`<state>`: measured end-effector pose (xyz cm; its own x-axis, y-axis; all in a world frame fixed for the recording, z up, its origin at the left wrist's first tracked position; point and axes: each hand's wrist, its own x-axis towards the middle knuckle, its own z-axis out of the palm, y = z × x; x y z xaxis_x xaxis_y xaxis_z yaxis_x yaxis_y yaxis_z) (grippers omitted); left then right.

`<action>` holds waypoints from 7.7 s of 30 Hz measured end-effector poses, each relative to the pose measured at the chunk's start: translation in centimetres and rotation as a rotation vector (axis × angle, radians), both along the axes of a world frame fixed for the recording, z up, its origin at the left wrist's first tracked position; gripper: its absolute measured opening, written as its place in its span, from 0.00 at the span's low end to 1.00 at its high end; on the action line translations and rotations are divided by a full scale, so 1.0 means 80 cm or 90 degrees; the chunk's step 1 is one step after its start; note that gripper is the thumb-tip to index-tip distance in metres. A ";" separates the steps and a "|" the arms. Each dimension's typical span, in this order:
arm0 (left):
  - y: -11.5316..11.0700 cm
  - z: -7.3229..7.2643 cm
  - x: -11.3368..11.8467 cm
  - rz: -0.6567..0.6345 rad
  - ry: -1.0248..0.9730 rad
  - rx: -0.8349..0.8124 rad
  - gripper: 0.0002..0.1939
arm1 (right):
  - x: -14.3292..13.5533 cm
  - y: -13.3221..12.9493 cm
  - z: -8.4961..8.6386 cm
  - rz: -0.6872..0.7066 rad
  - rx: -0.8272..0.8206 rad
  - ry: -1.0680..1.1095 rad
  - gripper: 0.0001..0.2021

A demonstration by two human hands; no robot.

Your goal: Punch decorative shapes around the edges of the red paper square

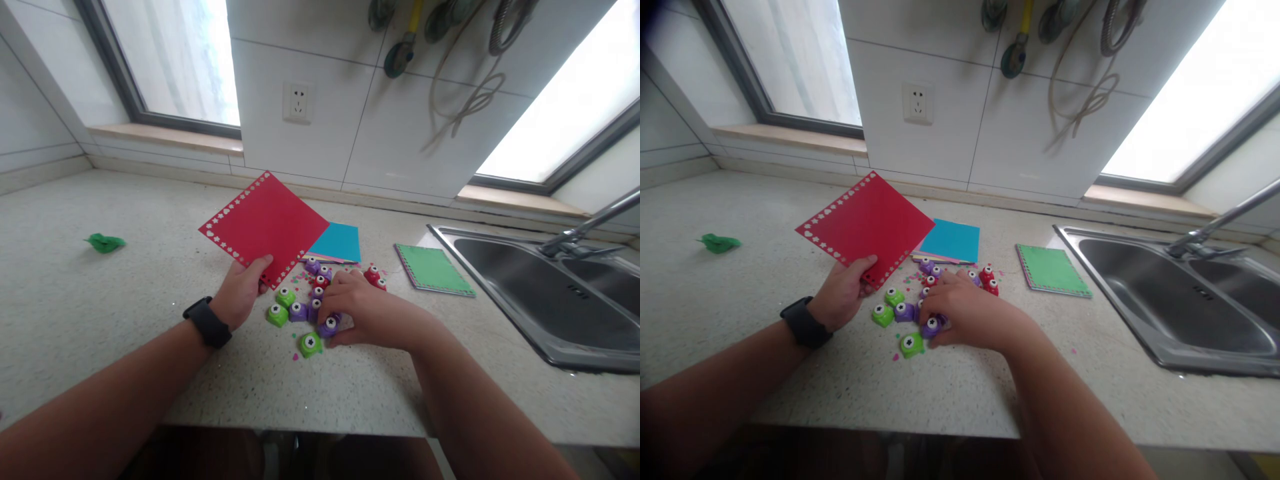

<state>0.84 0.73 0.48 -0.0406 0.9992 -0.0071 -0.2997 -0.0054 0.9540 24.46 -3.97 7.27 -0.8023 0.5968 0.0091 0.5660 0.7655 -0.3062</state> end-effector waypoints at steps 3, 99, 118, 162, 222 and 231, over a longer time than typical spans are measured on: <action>0.000 0.001 0.001 0.005 0.000 0.000 0.13 | -0.005 0.000 -0.002 -0.009 0.011 -0.012 0.11; -0.021 0.013 0.002 -0.067 0.327 0.163 0.14 | -0.021 0.021 -0.038 -0.404 -0.500 0.807 0.17; -0.019 0.009 0.005 -0.098 0.298 0.195 0.11 | -0.028 0.023 -0.047 -0.381 -0.529 0.797 0.16; -0.022 0.014 0.001 -0.104 0.430 0.209 0.16 | -0.029 0.024 -0.044 -0.329 -0.553 0.807 0.16; -0.025 0.016 0.002 -0.110 0.429 0.195 0.14 | -0.033 0.025 -0.043 -0.347 -0.524 0.796 0.17; -0.025 0.018 0.003 -0.099 0.433 0.176 0.15 | -0.034 0.023 -0.041 -0.331 -0.489 0.795 0.16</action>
